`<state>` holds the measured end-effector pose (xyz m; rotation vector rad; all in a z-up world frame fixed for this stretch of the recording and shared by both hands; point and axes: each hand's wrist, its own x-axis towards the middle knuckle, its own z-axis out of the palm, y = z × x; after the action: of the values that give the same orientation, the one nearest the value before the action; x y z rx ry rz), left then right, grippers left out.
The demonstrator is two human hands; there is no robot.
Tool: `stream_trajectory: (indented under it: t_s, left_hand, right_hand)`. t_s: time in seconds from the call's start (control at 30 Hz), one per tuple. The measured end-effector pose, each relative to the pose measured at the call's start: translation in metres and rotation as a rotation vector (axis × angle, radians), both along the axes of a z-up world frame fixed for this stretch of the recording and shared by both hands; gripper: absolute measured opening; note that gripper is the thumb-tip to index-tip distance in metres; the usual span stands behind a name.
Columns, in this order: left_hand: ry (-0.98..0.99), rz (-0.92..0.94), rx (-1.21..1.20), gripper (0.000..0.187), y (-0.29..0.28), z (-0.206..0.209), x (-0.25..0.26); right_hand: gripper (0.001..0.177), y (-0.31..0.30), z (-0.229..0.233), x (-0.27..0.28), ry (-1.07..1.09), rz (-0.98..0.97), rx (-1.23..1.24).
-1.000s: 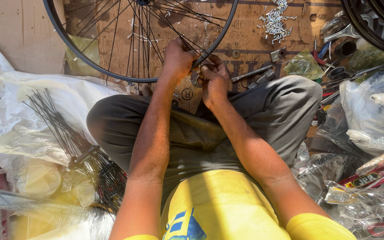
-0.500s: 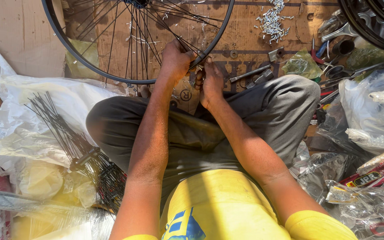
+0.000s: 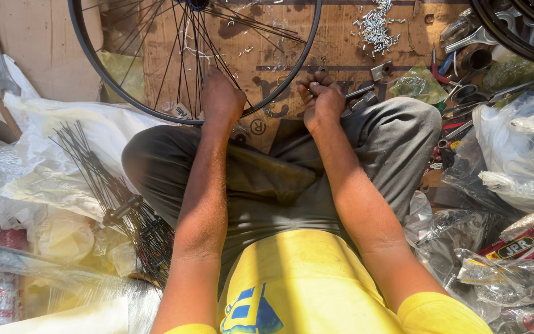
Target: The person sits on the floor and repairs a bicycle wheel by hand. They insert spokes into the rim and hub, then tighten the nipples to secure the spokes. The person occasionally rotates the wheel to access different sections.
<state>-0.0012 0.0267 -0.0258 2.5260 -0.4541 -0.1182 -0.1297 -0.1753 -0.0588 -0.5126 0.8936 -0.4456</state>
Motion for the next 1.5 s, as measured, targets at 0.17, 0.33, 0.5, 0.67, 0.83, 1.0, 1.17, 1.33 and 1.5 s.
stream_trajectory:
  t_s: [0.17,0.33,0.5,0.67,0.83,1.0,1.17,1.33,1.5]
  left_hand:
    - [-0.070,0.128,0.138,0.041,-0.015,0.044,-0.014]
    - [0.248,0.033,-0.162,0.021,-0.021,0.041,-0.022]
    - [0.869,0.192,-0.875,0.018,-0.035,0.017,-0.007]
    - [0.906,0.164,-0.500,0.019,-0.033,0.027,-0.007]
    - [0.944,0.118,-0.554,0.017,-0.037,0.042,-0.006]
    - [1.066,0.035,-0.654,0.010,-0.033,0.048,0.003]
    - [1.080,0.102,-0.718,0.017,-0.039,0.050,0.001]
    - [1.063,0.132,-0.731,0.019,-0.043,0.051,0.001]
    - [1.023,0.108,-0.745,0.020,-0.042,0.046,0.001]
  right_hand:
    - [0.009,-0.008,0.018,0.002,0.042,-0.072,-0.063]
    - [0.006,0.000,0.039,0.006,-0.006,-0.005,-0.183]
    - [0.013,0.020,0.065,0.003,-0.043,0.177,-0.226]
    - [0.014,0.046,0.080,-0.015,0.077,0.280,-0.190]
    - [0.015,0.068,0.059,-0.025,0.092,0.384,-0.250]
    - [0.017,0.070,0.042,-0.025,0.040,0.380,-0.384]
    - [0.014,0.061,0.042,-0.023,0.025,0.290,-0.431]
    - [0.014,0.055,0.039,-0.018,0.021,0.252,-0.489]
    - [0.018,0.061,0.031,-0.010,0.010,0.237,-0.520]
